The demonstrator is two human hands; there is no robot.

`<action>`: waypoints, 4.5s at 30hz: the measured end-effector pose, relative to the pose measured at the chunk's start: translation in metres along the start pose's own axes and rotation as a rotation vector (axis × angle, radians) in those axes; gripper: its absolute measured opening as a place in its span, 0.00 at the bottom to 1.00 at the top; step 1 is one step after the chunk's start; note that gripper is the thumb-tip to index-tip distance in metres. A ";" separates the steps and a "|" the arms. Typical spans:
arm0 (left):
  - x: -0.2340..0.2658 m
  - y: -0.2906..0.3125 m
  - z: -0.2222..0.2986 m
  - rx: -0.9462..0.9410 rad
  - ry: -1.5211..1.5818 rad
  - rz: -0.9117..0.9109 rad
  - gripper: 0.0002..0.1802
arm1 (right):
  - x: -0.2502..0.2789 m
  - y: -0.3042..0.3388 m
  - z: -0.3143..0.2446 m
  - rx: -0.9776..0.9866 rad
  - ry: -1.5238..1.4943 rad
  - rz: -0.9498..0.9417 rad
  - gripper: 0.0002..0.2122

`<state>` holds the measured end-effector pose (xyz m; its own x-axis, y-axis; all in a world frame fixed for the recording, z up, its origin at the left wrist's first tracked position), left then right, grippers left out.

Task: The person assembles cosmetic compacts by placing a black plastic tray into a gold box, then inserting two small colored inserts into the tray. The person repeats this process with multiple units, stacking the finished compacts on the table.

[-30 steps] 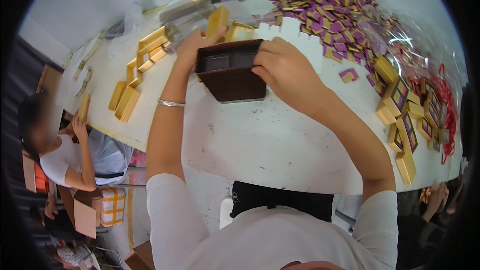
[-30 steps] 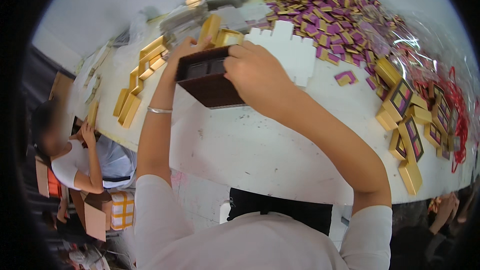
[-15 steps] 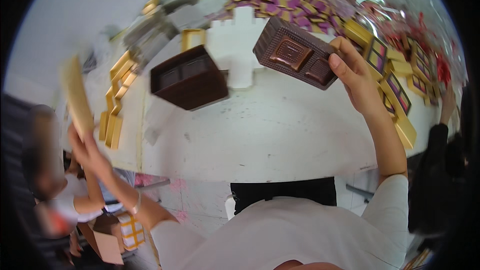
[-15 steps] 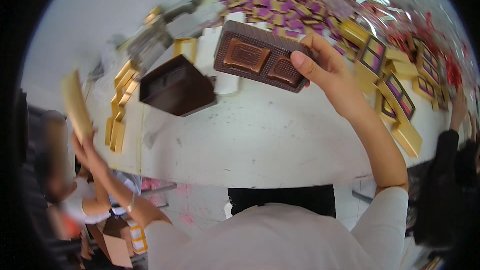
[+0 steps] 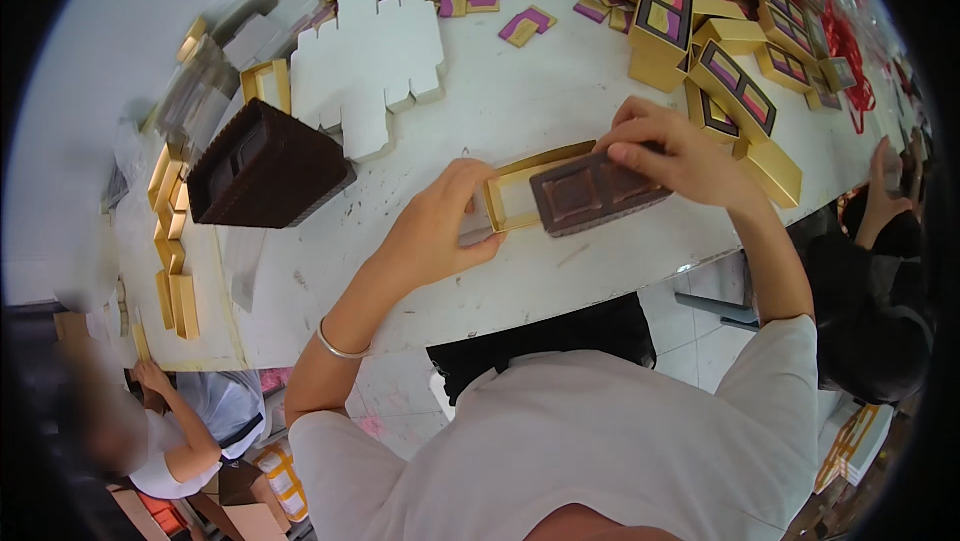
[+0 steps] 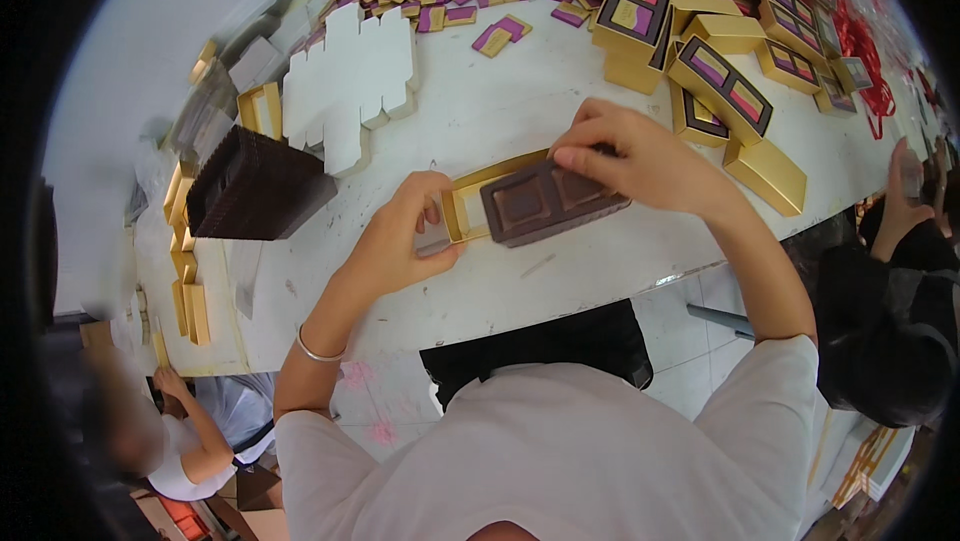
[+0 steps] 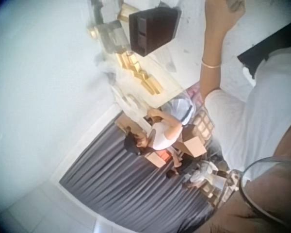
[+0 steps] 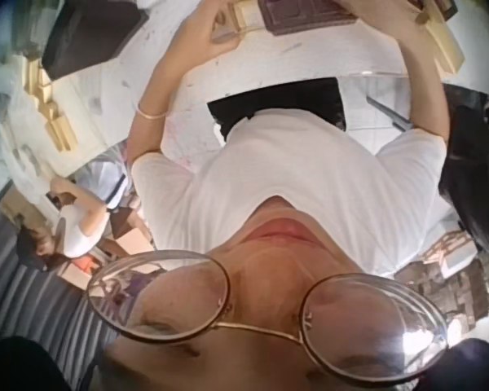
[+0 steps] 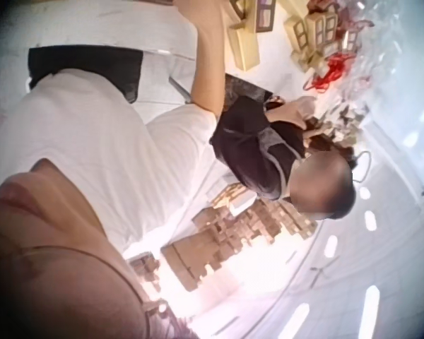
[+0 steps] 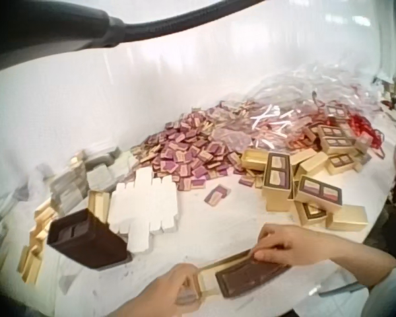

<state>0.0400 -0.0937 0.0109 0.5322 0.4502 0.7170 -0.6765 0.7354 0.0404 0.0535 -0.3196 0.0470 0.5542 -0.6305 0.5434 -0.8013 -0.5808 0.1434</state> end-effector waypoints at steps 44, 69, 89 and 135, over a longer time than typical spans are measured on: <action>-0.004 -0.031 0.001 -0.064 0.077 0.077 0.36 | -0.001 -0.035 -0.006 0.233 0.515 0.419 0.18; -0.013 -0.032 -0.011 -0.045 0.270 0.037 0.51 | -0.049 -0.009 -0.025 0.385 0.448 0.351 0.15; -0.012 -0.034 -0.007 -0.090 0.119 0.115 0.44 | -0.057 -0.043 -0.012 0.250 0.335 0.073 0.07; -0.011 -0.035 -0.003 -0.105 0.112 0.131 0.39 | -0.026 -0.009 0.007 0.218 0.271 0.097 0.11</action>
<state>0.0592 -0.1226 -0.0011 0.5003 0.5949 0.6291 -0.6900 0.7129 -0.1253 0.0476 -0.3018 0.0260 0.3748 -0.5453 0.7498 -0.7641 -0.6397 -0.0833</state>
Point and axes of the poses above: each hand's wrist, its own y-axis away from the middle knuckle, its own x-axis out of the back of the hand, z = x × y, the point moved 6 cm from there along -y, towards the middle knuckle, and after that the axes turned 10 degrees about -z, right-handed, at the moved point
